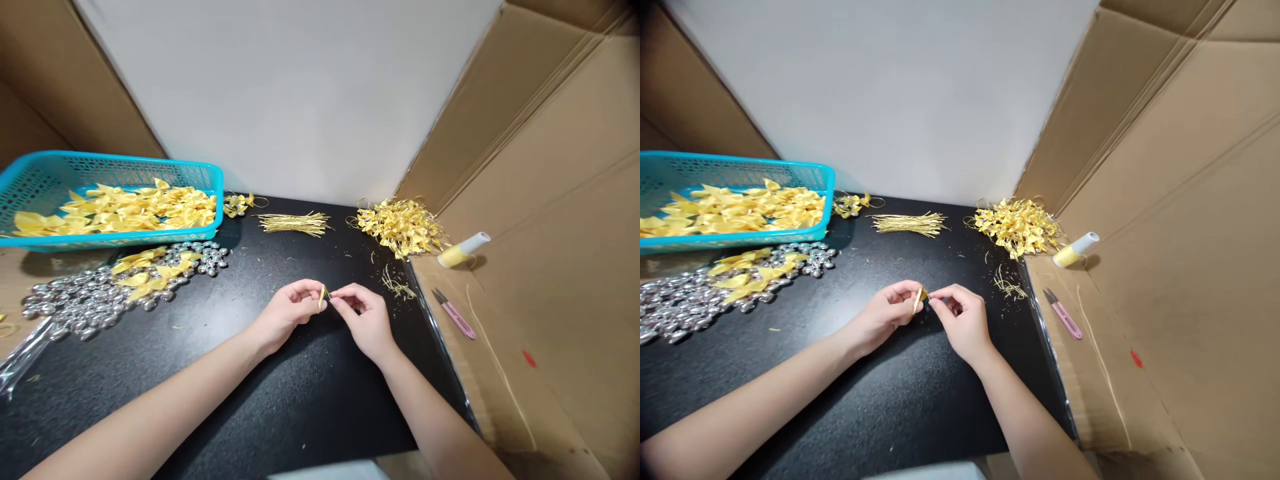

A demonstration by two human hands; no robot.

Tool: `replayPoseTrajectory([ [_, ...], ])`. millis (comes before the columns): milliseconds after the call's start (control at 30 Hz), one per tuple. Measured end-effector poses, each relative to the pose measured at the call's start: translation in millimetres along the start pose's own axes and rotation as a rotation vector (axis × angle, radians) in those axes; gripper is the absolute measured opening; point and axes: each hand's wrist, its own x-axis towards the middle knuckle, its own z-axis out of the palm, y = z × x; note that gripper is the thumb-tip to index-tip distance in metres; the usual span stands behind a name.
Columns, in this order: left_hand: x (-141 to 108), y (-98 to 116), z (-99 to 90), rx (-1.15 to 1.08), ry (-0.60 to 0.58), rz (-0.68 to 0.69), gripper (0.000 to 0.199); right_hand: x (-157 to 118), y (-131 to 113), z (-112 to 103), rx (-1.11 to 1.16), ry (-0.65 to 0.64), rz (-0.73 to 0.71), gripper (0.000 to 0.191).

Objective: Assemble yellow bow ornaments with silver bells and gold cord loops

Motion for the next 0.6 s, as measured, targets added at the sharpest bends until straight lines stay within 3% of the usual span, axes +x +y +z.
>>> replayPoseTrajectory([
  [167, -3, -12, 2.0, 0.412, 0.001, 0.125, 0.023, 2, -6, 0, 0.374, 0.161, 0.217, 0.014],
  [300, -5, -19, 4.2, 0.591, 0.015, 0.238, 0.024, -4, -14, 2, 0.616, 0.001, 0.327, 0.024],
  [467, -4, -14, 3.3, 0.515, 0.008, 0.203, 0.033, -7, -11, 5, 0.639, -0.058, 0.364, 0.026],
  [600, -4, -4, 1.5, 0.216, -0.034, 0.105, 0.022, -4, -5, 6, 0.463, -0.063, 0.27, 0.022],
])
